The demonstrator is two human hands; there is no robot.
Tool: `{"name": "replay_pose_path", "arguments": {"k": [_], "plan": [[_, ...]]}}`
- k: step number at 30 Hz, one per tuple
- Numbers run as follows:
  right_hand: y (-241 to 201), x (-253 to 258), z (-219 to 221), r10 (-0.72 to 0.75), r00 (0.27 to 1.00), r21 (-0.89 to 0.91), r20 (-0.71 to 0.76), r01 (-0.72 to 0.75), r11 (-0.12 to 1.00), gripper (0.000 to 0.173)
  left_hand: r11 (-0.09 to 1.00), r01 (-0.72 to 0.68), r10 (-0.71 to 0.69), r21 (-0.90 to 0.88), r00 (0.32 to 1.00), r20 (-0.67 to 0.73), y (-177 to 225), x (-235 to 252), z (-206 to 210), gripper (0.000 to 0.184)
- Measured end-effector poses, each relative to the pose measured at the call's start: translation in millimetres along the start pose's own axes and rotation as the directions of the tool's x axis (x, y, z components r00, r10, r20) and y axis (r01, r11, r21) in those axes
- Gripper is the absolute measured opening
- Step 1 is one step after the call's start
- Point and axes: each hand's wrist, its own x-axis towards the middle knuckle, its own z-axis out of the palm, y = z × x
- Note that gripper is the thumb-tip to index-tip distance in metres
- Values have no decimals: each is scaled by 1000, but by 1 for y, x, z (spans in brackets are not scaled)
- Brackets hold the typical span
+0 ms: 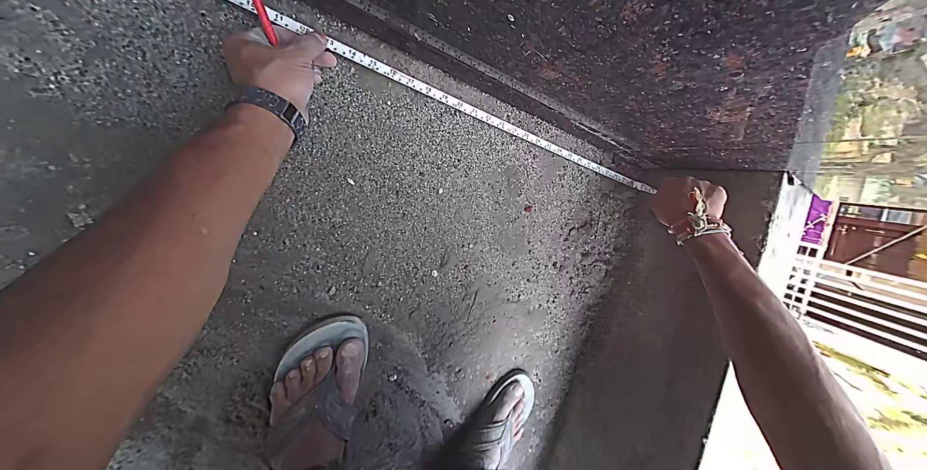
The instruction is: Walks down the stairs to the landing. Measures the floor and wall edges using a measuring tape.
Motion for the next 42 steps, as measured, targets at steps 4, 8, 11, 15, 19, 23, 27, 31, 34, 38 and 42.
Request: {"name": "replay_pose_path", "arguments": {"k": [4,8,11,15,19,23,27,31,34,38,42], "plan": [[0,-1,0,-5,1000,-2,-2,5,1000,33,1000,-5,5,9,1000,1,0,0,0,15],[0,0,-1,-6,1000,-5,2,6,1000,32,1000,-1,1,19,1000,6,-1,1,-2,16],[0,0,-1,2,1000,-13,11,-2,1000,32,1000,-5,5,27,1000,9,-1,1,-1,16],[-1,1,0,5,1000,-14,16,-5,1000,31,1000,-7,7,22,1000,11,-1,1,-1,15],[0,1,0,-1,1000,-3,10,1,1000,32,1000,-14,14,9,1000,12,-2,2,-1,16],[2,5,5,-12,1000,-33,10,12,999,24,999,-36,36,10,999,11,-9,9,-1,12],[2,5,5,-6,1000,-35,11,6,999,25,1000,-26,26,7,1000,14,-7,7,-1,13],[2,4,4,-7,1000,-33,18,8,999,25,999,-21,20,24,1000,11,-7,8,-1,13],[1,4,3,-7,1000,-31,13,8,1000,25,1000,-26,26,12,1000,11,-7,8,-1,12],[2,5,4,-8,1000,-31,10,8,999,25,1000,-30,31,-7,999,14,-6,7,-1,9],[2,6,5,-10,1000,-29,15,11,1000,26,1000,-21,20,10,1000,14,-7,7,-1,9]]}}
